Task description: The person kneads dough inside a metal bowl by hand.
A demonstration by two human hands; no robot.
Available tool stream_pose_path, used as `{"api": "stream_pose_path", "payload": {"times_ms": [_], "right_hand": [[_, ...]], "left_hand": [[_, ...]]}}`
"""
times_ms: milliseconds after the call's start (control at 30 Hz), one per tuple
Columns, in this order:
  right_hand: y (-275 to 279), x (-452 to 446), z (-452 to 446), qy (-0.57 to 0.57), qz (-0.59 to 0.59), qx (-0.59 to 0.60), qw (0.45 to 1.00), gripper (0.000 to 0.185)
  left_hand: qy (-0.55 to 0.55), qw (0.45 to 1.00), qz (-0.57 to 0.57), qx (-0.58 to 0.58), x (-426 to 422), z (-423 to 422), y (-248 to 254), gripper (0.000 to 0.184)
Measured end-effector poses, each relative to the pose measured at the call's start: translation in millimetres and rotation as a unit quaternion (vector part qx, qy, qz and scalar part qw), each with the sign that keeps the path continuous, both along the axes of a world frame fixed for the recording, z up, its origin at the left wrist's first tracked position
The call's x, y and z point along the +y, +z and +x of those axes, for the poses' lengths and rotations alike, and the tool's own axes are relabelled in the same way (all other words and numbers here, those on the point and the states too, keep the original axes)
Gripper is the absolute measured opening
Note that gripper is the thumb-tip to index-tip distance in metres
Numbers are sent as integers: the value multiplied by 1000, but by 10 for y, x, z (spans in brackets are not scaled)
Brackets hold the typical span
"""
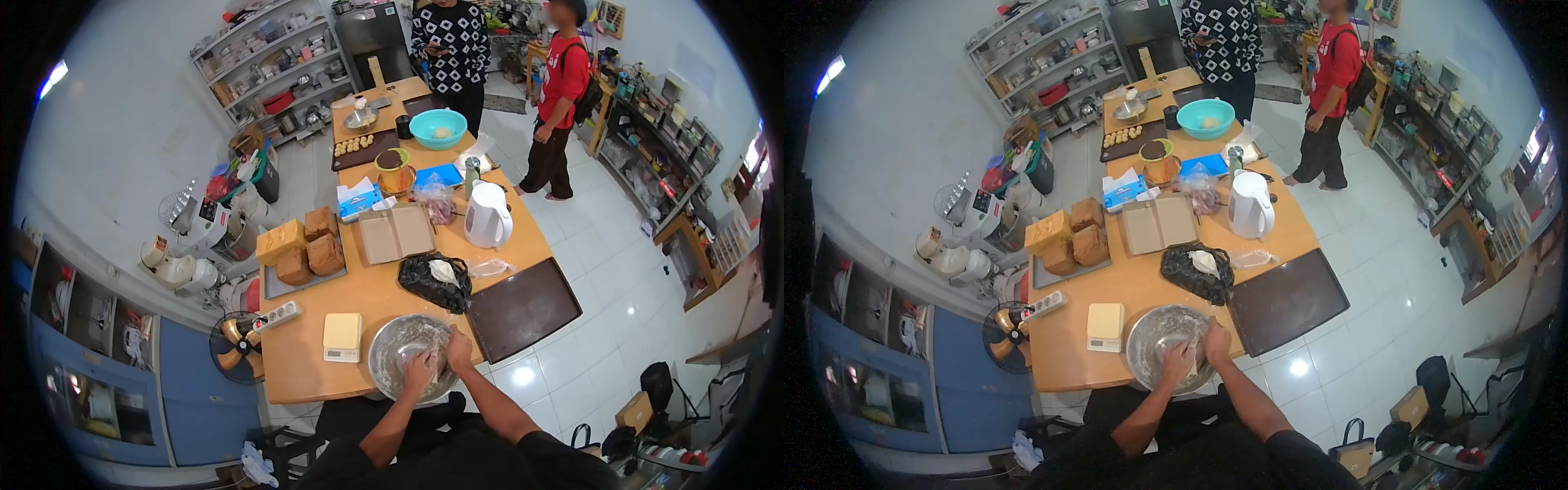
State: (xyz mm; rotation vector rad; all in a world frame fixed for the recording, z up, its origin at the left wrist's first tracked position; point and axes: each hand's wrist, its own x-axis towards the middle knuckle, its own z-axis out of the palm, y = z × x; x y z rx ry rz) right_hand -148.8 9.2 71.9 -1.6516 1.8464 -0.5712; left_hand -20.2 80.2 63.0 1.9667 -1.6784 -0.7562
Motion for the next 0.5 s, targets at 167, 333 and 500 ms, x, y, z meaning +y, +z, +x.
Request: {"api": "stream_pose_path", "payload": {"times_ms": [167, 333, 500], "right_hand": [[2, 30, 21, 3, -39, -11, 999, 13], [93, -6, 127, 24, -47, 9, 999, 13], [102, -43, 104, 26, -45, -6, 999, 14]], "left_hand": [[-39, 984, 35, -171, -34, 24, 213, 43], [-37, 971, 165, -169, -281, 56, 416, 49], [26, 990, 135, 25, -350, 160, -210, 56]]}}
